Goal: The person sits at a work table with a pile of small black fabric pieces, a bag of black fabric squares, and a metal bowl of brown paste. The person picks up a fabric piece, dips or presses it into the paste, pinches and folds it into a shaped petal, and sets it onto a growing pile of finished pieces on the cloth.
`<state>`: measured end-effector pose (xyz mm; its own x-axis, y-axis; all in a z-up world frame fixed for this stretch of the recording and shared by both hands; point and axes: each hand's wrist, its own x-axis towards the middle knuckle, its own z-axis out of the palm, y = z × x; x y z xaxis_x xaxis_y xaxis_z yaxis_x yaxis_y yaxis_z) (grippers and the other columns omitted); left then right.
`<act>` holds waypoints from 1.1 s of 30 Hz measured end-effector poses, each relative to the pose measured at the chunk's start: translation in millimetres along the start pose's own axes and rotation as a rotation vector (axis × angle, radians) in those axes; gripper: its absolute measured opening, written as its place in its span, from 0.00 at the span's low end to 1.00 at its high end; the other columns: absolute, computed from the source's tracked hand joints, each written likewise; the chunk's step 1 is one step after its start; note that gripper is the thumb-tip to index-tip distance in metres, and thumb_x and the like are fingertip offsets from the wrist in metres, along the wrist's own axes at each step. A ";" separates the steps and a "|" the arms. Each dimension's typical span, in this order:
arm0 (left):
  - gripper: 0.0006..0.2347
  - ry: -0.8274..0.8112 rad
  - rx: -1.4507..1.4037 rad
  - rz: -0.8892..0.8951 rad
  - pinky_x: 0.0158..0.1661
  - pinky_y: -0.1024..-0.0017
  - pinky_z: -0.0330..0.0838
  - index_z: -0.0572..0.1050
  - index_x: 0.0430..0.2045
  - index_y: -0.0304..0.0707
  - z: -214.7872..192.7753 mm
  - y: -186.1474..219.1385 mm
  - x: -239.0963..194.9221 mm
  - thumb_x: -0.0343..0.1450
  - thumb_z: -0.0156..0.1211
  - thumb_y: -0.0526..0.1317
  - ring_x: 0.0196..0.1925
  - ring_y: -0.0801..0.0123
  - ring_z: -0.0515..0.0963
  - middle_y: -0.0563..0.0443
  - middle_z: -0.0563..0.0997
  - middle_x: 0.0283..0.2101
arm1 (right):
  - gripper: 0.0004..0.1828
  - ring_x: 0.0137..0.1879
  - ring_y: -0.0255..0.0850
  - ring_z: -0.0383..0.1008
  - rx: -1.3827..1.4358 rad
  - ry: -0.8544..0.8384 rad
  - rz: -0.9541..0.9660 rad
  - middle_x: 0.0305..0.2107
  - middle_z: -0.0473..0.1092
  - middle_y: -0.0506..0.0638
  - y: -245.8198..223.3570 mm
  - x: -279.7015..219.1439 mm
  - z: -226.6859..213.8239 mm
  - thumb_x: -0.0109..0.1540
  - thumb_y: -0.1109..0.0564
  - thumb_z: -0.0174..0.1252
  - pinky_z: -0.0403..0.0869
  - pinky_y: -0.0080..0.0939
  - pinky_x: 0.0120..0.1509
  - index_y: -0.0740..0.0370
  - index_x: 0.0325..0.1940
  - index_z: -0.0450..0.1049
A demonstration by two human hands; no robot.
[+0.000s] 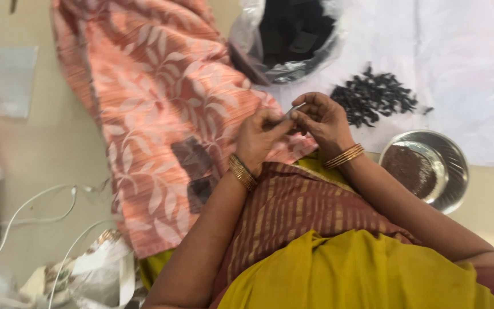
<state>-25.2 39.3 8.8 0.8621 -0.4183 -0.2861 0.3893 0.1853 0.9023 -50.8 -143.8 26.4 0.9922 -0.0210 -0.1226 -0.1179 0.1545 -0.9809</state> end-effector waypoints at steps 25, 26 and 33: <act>0.08 -0.119 -0.415 -0.081 0.52 0.62 0.83 0.75 0.46 0.25 23.3 21.3 -21.1 0.76 0.53 0.30 0.48 0.58 0.85 0.38 0.83 0.46 | 0.43 0.47 0.54 0.80 -1.262 0.400 0.230 0.48 0.77 0.60 87.8 -139.3 -198.3 0.56 0.62 0.69 0.78 0.52 0.51 0.56 0.68 0.50; 0.08 -0.148 -0.438 -0.128 0.52 0.62 0.83 0.74 0.48 0.24 25.4 20.0 -21.8 0.77 0.53 0.30 0.49 0.57 0.84 0.36 0.83 0.47 | 0.41 0.46 0.54 0.80 -1.292 0.380 0.232 0.46 0.78 0.59 91.8 -138.4 -198.5 0.58 0.63 0.67 0.79 0.51 0.50 0.54 0.69 0.51; 0.11 -0.170 -0.478 -0.286 0.51 0.63 0.82 0.71 0.50 0.20 28.5 18.7 -18.4 0.76 0.50 0.29 0.49 0.53 0.84 0.33 0.81 0.48 | 0.32 0.41 0.47 0.84 -1.139 0.497 0.329 0.38 0.80 0.50 78.6 -131.7 -212.8 0.64 0.61 0.64 0.81 0.47 0.38 0.52 0.68 0.55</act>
<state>-43.0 25.1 40.1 0.6524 -0.6403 -0.4055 0.7362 0.4084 0.5396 -199.2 -339.1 -66.7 0.8182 -0.5449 -0.1836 -0.5642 -0.6992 -0.4390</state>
